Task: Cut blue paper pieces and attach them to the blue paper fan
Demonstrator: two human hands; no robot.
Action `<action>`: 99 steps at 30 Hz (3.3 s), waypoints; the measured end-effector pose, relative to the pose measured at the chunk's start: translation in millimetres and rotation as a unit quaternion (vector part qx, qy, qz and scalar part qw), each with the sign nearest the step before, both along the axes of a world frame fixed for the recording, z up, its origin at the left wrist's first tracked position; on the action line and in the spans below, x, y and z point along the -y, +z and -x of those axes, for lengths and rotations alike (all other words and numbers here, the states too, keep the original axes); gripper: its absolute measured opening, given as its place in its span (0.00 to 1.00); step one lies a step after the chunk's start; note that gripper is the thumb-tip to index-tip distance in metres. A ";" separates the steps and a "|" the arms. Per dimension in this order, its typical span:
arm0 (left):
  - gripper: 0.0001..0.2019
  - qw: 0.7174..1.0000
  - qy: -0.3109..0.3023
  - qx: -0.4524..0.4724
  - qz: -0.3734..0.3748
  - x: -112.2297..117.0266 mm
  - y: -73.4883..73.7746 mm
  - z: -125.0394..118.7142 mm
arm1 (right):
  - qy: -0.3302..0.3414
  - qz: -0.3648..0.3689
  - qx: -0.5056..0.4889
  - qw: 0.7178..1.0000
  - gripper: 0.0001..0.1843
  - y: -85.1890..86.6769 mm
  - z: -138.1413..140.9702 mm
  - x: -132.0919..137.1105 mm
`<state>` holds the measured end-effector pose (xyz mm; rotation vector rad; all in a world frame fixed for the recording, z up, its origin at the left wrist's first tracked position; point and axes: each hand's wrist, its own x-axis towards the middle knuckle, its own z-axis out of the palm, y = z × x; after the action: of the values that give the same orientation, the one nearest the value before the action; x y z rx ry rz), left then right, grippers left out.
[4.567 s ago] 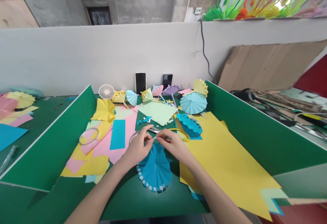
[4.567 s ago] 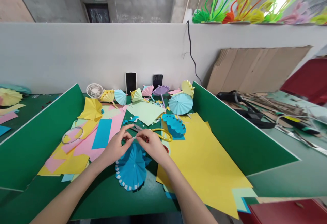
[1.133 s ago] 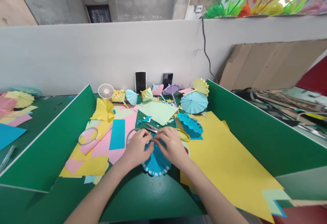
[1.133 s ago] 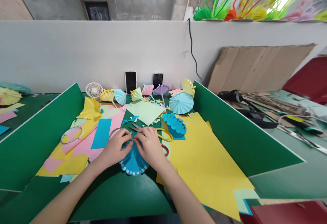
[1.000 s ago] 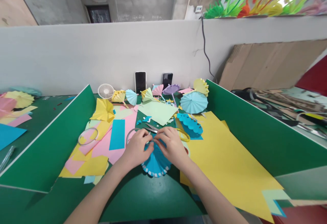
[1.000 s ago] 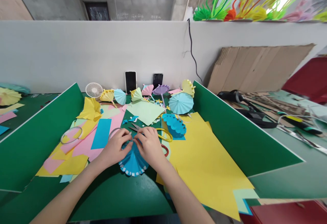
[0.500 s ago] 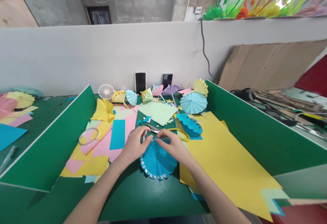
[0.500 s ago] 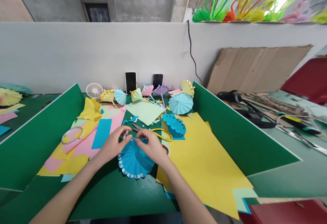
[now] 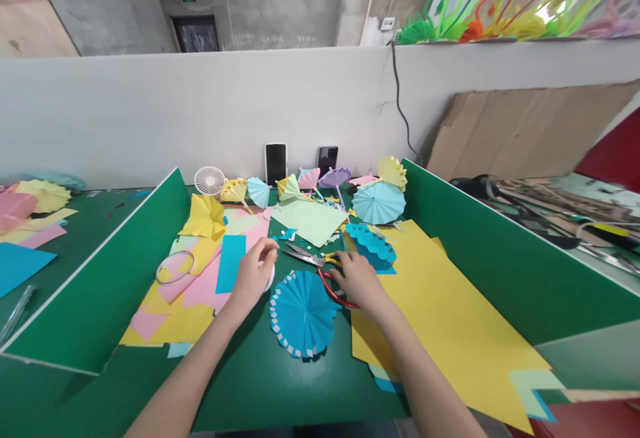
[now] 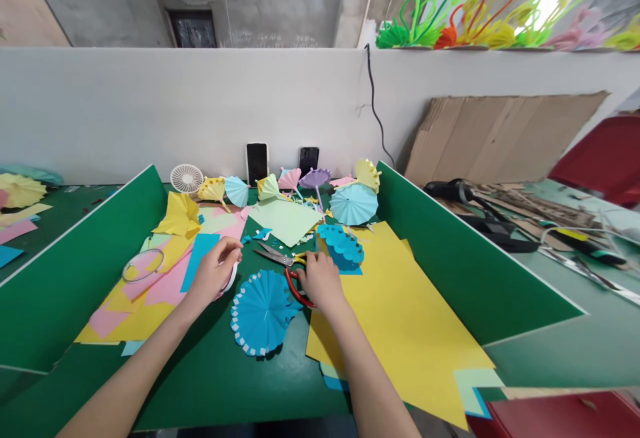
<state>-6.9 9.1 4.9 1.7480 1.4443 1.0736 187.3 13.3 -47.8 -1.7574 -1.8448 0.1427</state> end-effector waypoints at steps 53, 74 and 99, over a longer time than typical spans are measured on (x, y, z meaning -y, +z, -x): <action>0.28 0.984 -0.053 0.160 0.065 0.8 -3.0 -2.1 | 0.185 0.195 -0.114 0.956 0.20 37.3 6.3 16.5; 0.22 0.968 0.109 0.221 -0.040 3.2 17.8 6.8 | 0.140 0.199 -0.102 0.965 0.26 33.2 -2.2 9.7; 0.28 0.974 -0.164 -0.153 -0.035 19.0 0.3 -14.4 | 0.232 -0.013 -0.184 0.955 0.05 32.9 33.8 20.9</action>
<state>7.4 -9.9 5.1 2.1847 1.2381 0.7126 153.5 -7.5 -15.0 -1.1516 -1.9231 0.5821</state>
